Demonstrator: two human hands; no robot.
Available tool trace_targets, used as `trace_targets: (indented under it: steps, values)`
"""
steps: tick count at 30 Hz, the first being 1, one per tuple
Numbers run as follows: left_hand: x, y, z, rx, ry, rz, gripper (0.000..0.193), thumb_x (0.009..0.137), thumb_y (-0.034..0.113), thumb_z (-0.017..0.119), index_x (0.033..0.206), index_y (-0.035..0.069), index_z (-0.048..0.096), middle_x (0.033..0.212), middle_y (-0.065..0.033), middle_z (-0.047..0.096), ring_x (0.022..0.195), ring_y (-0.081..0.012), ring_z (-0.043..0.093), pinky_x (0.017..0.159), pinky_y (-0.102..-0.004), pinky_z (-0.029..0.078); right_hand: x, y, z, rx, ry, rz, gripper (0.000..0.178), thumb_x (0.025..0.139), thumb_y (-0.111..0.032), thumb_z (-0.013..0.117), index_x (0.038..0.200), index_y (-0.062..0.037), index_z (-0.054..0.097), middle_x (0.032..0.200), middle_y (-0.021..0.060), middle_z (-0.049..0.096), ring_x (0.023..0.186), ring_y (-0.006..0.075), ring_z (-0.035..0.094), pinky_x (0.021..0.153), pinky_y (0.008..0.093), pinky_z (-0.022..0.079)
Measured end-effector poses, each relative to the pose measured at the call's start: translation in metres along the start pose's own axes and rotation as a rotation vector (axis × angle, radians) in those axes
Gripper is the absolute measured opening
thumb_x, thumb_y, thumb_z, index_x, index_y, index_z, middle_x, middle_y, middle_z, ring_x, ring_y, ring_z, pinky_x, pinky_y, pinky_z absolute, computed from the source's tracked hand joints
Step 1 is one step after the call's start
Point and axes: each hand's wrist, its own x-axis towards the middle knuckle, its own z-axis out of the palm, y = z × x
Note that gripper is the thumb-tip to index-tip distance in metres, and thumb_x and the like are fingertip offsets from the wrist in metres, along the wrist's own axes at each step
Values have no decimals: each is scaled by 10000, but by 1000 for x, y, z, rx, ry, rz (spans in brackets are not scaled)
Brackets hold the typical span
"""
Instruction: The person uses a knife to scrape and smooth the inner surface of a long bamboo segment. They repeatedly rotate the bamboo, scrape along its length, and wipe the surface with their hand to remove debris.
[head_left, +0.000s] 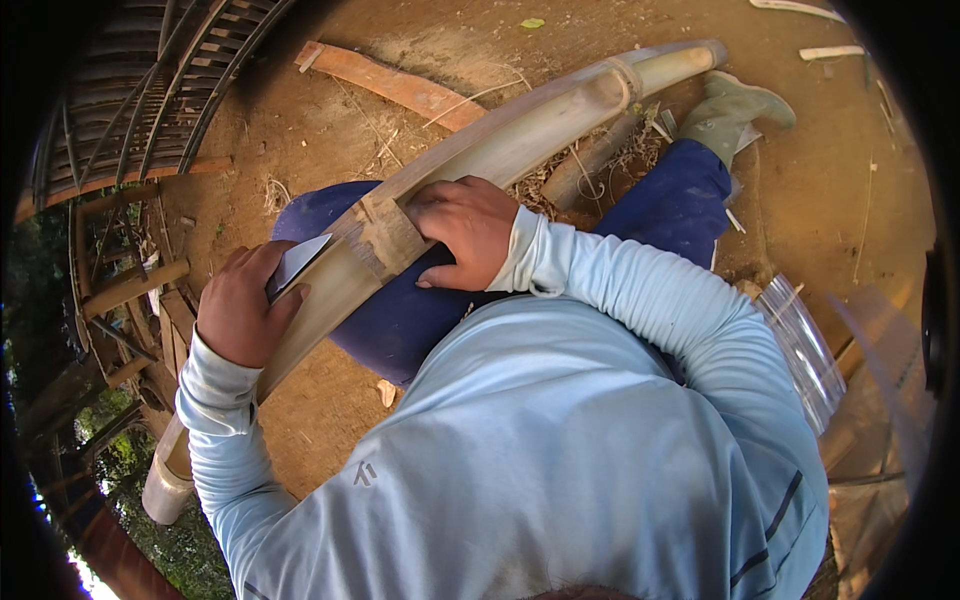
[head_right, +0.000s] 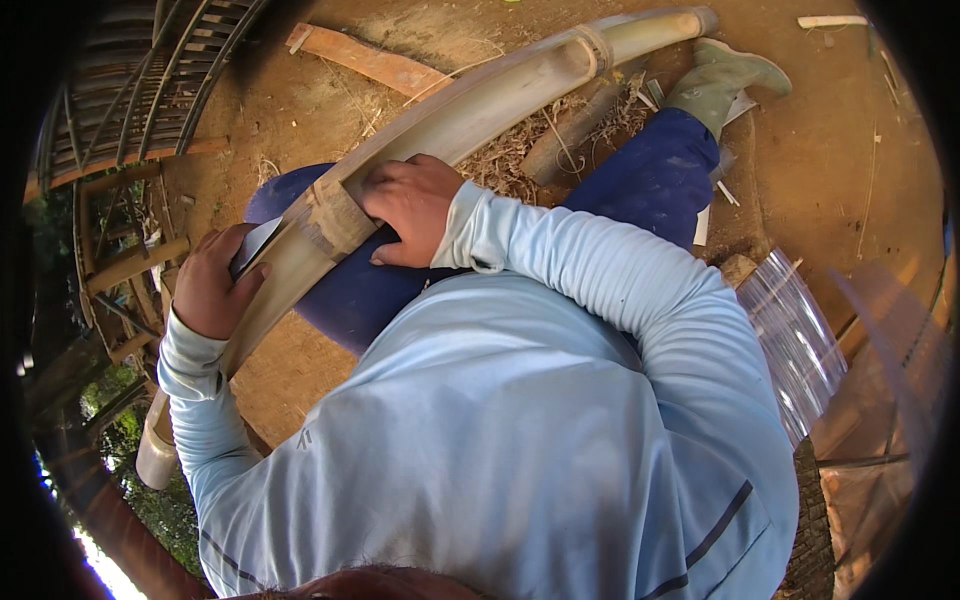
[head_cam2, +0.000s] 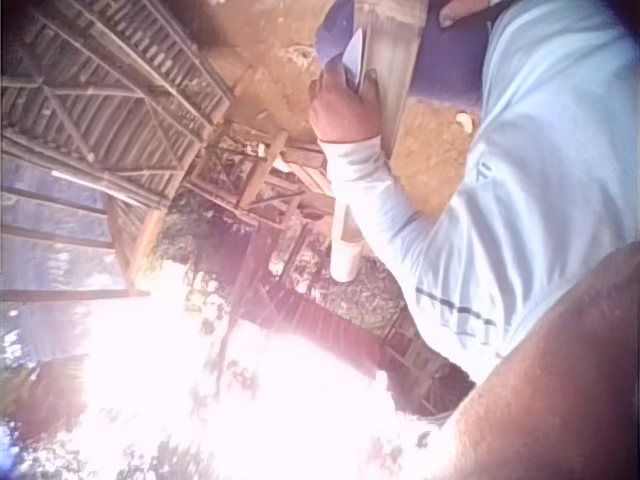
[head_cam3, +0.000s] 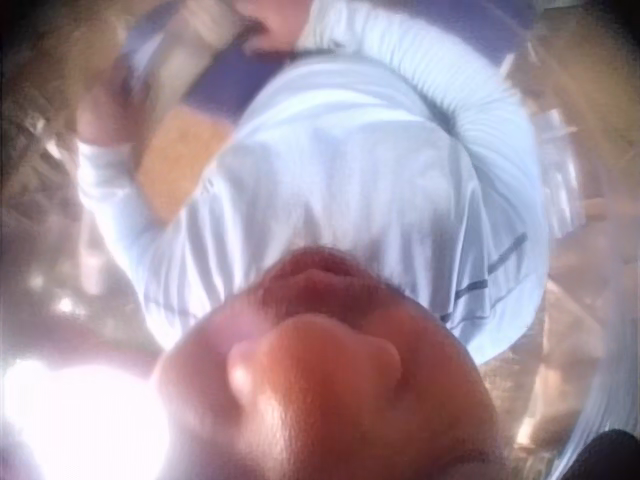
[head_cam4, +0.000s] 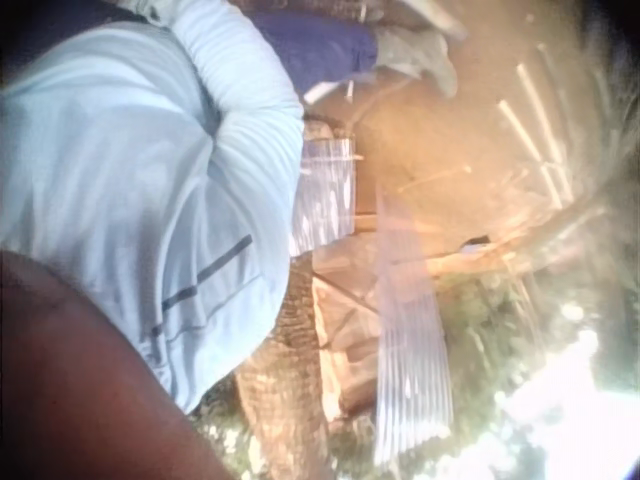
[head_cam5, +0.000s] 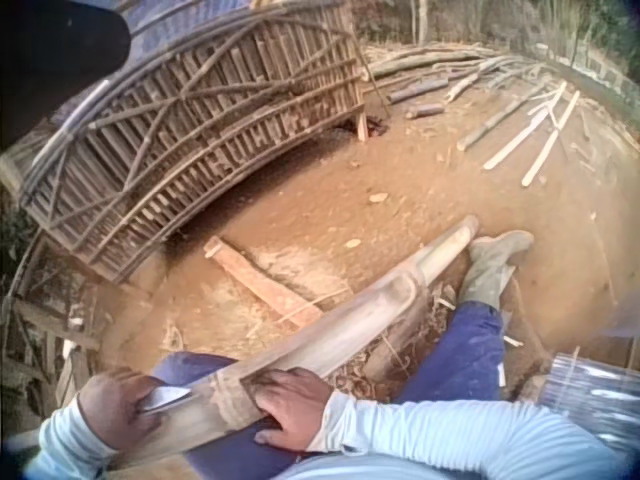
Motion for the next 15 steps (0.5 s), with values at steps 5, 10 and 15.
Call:
trace_targets:
  steps: [5, 10, 15]
  values:
    - [3, -11, 4, -73, -71, -40, 427, 812, 211, 731, 1185, 28, 632, 911, -201, 652, 874, -391, 640, 800, -458, 508, 9, -4, -15, 122, -217, 108, 481, 790, -383, 764, 1062, -23, 599, 1064, 166, 668, 1108, 361, 606, 975, 474, 441]
    - [8, -9, -2, -86, -107, -46, 432, 810, 215, 739, 1173, 10, 627, 923, -219, 676, 876, -395, 671, 797, -443, 519, -16, 31, -22, 2, -82, -53, 460, 806, -336, 756, 1189, -124, 615, 1064, 100, 691, 1114, 292, 627, 1004, 458, 438]
    - [15, -12, -4, -141, -146, -95, 436, 795, 230, 756, 1152, 12, 632, 879, -220, 688, 838, -394, 687, 767, -423, 524, -54, 82, -38, -326, 63, 220, 504, 833, -386, 748, 1277, -179, 633, 1173, 68, 703, 1177, 253, 624, 1032, 462, 423]
